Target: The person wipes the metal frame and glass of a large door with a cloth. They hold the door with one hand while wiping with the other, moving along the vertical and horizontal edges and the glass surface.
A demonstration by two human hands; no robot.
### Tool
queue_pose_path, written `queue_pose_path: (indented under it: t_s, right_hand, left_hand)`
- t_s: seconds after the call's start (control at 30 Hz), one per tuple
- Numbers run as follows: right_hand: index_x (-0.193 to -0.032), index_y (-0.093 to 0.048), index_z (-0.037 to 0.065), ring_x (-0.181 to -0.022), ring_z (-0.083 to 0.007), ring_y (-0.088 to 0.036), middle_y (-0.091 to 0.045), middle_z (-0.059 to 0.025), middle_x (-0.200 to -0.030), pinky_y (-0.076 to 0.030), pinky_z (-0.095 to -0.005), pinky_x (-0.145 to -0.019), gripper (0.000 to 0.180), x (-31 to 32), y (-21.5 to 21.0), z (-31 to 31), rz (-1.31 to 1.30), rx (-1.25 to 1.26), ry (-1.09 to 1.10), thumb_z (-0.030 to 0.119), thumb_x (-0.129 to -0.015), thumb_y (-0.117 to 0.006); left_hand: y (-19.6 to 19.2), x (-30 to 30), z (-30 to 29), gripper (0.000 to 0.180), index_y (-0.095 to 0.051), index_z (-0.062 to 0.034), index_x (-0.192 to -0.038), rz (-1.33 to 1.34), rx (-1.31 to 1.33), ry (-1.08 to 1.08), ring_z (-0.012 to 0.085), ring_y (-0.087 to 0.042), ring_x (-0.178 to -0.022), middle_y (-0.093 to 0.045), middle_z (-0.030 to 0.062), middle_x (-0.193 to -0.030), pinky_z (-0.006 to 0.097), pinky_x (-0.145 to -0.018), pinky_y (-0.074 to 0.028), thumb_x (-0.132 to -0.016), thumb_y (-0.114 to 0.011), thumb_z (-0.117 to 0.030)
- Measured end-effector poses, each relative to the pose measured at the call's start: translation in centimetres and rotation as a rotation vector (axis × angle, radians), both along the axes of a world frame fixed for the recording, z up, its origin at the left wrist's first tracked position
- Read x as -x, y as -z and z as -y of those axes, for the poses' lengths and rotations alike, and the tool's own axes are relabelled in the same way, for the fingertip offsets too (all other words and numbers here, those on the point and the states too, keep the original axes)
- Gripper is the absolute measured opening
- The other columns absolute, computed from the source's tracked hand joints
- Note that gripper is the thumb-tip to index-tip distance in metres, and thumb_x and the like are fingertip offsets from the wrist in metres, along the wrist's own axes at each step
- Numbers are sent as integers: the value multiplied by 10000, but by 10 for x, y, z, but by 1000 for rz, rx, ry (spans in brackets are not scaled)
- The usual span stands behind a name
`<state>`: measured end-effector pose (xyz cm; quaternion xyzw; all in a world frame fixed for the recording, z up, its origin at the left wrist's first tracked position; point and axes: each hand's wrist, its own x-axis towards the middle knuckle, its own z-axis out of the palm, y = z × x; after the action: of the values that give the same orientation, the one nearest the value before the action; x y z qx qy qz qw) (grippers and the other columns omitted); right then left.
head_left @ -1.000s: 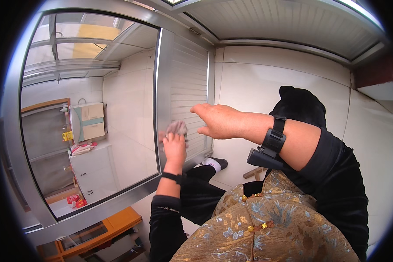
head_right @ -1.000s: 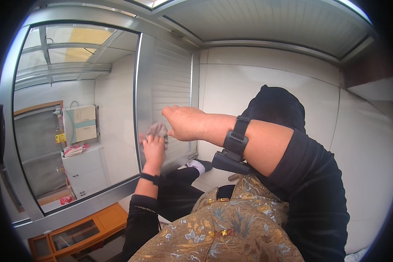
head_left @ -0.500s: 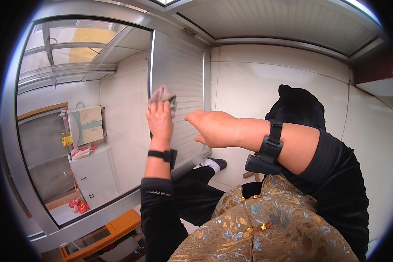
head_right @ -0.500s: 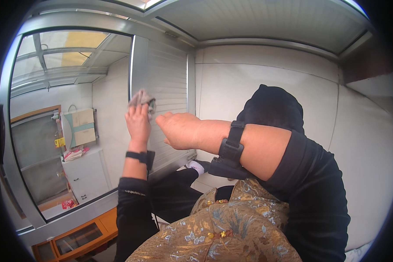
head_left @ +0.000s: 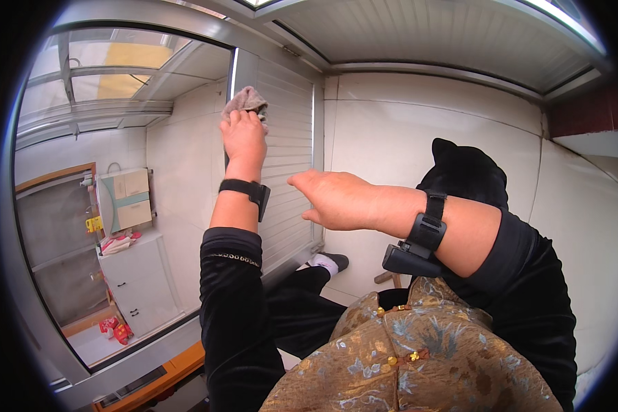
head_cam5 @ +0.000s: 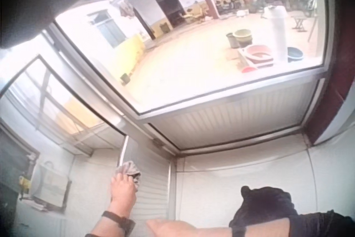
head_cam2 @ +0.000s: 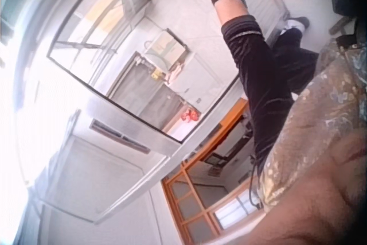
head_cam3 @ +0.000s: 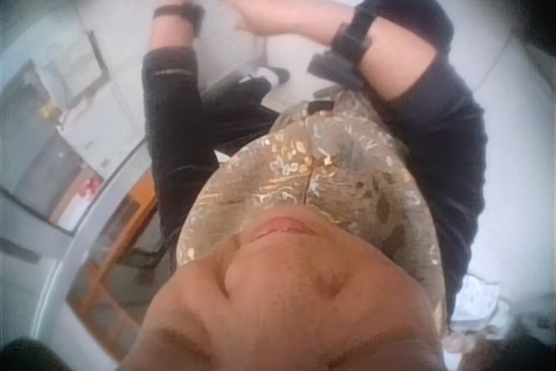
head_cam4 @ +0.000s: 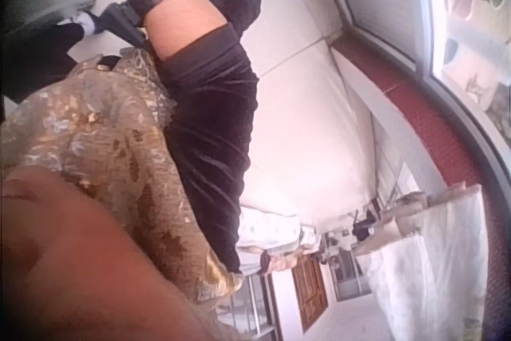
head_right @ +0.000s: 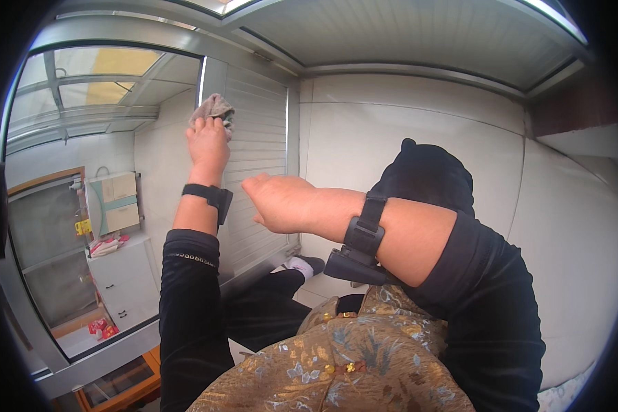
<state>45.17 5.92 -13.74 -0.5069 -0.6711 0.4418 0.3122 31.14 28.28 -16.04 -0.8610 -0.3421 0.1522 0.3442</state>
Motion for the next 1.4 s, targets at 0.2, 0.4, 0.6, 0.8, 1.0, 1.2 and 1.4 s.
queue_pose_path:
  t_s: [0.2, 0.4, 0.6, 0.8, 1.0, 1.2, 1.4]
  right_hand:
    - [-1186, -492, -16, -1102, -384, -596, -584, -219, -1189, -519, -461, -892, 429, -5, 1, 1, 52, 11, 30, 223, -884, -682]
    - [-1379, -429, 33, -1136, -392, -583, -554, -227, -1290, -490, -443, -954, 616, -7, 0, 0, 74, 62, 38, 232, -864, -702]
    - [-1395, -412, 27, -1179, -384, -559, -540, -228, -1307, -480, -438, -980, 754, -1, 9, 2, 17, -61, -43, 268, -787, -787]
    - [-1467, -346, 60, -1277, -350, -490, -498, -188, -1375, -460, -428, -1024, 1011, 14, 14, 3, -304, -100, -283, 343, -666, -894]
    - [-1274, -564, 59, -1026, -284, -658, -660, -150, -1117, -527, -362, -849, 645, 12, 22, 6, -237, 201, -386, 294, -735, -831]
    - [-1033, -660, 37, -836, -148, -641, -685, -62, -839, -525, -302, -722, 241, 21, 34, 5, -175, 214, -47, 193, -857, -716]
    - [-1403, -350, -79, -1178, -300, -591, -579, -254, -1237, -519, -377, -932, 939, 19, 25, 3, -597, 288, -25, 674, -881, -556]
  left_hand:
    - [9, 30, 35, 251, -639, -117, -997, 31, 56, -44, 253, -552, -1063, -644, 41, -1035, 429, -850, -411, -773, -710, -205]
    - [3, 86, 109, 374, -655, -83, -1110, 154, 335, -256, 283, -563, -1091, -665, 68, -1102, 435, -887, -429, -744, -717, -136]
    - [-44, 136, 175, 568, -570, 1, -1287, 1086, 1312, -776, 246, -604, -1139, -647, 106, -1216, 382, -969, -472, -732, -677, -60]
    - [-73, 149, 239, 697, -461, 53, -1358, 1850, 1834, -635, 311, -589, -1193, -596, 200, -1283, 416, -1057, -446, -704, -670, -65]
    - [-60, 140, 246, 664, -436, 16, -1374, 2080, 1714, -577, 341, -562, -1224, -562, 203, -1312, 455, -1063, -448, -746, -642, -44]
    - [-31, 90, 235, 498, -473, 4, -1343, 2330, 1195, -486, 244, -596, -1153, -590, 135, -1251, 374, -997, -487, -863, -601, 40]
    - [-7, 29, 217, 587, -404, -46, -1409, 2023, 544, -231, 252, -506, -1217, -457, 133, -1372, 367, -1030, -438, -888, -672, -70]
